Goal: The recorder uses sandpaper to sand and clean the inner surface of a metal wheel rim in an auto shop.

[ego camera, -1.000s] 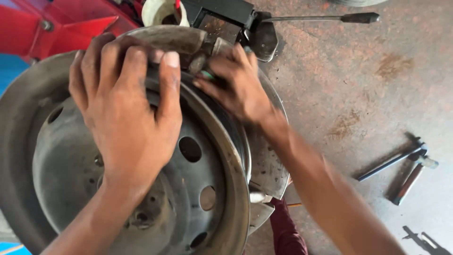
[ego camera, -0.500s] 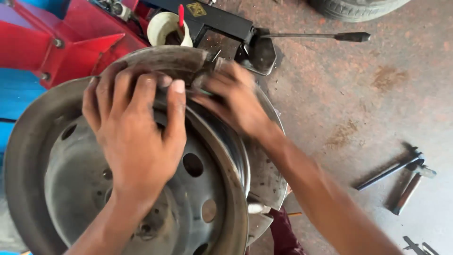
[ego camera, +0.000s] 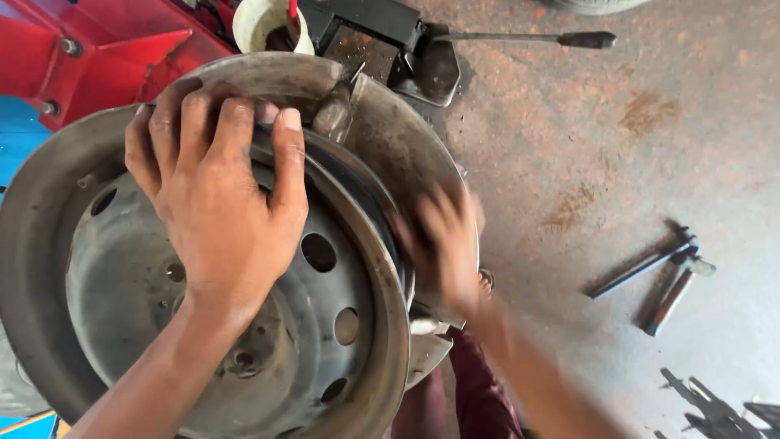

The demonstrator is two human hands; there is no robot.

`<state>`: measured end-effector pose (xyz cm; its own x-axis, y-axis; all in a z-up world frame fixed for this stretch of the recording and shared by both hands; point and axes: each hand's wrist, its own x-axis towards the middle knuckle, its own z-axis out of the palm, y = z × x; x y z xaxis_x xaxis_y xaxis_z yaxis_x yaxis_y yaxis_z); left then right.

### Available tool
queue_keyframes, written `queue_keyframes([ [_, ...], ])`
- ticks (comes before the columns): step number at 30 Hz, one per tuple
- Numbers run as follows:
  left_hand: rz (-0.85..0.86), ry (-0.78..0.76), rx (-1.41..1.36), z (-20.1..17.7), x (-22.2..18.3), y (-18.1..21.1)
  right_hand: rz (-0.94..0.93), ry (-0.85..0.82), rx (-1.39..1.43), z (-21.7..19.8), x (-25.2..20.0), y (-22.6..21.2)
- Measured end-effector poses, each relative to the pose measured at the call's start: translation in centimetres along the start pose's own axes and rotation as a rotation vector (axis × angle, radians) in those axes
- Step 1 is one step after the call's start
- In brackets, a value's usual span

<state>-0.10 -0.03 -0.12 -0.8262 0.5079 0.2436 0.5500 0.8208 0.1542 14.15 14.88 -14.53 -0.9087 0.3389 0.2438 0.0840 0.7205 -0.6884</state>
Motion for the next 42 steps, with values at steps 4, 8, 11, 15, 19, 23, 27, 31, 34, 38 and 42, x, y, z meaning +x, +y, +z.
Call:
queue_keyframes([
  [4,-0.014,-0.003,0.019,-0.3,0.0,0.2,0.282,0.032,-0.009,-1.1,-6.6,-3.8],
  [8,-0.033,-0.025,-0.131,-0.8,0.3,1.2,0.270,0.022,0.102,1.5,0.5,-1.2],
  [11,-0.138,-0.013,-0.157,-1.7,-1.1,2.4,0.122,0.022,0.061,1.1,-1.0,-1.0],
  [15,-0.209,0.004,-0.065,-0.7,-1.8,2.4,0.171,0.053,-0.037,1.7,-3.7,0.0],
  [19,-0.229,-0.039,-0.072,-1.1,-2.1,2.8,0.092,-0.122,0.068,2.0,6.5,-1.1],
  [23,-0.218,-0.022,-0.103,-1.0,-2.4,3.5,0.033,-0.040,-0.028,0.6,-0.1,-0.8],
  [27,-0.216,-0.094,-0.103,-1.3,-2.8,4.0,0.149,0.061,-0.135,1.3,-3.1,-0.6],
  [31,-0.216,-0.118,-0.123,-1.8,-4.2,4.8,-0.046,-0.148,0.025,1.0,6.7,-1.1],
  [34,-0.184,-0.096,-0.127,-1.8,-4.1,4.3,0.017,-0.056,0.028,0.1,3.1,-1.8],
  [38,-0.160,-0.123,-0.151,-1.7,-4.5,4.6,0.054,0.002,-0.044,0.2,0.4,-0.9],
  [42,-0.146,-0.118,-0.155,-1.9,-4.8,4.5,-0.066,-0.124,0.049,2.0,7.8,-1.4],
])
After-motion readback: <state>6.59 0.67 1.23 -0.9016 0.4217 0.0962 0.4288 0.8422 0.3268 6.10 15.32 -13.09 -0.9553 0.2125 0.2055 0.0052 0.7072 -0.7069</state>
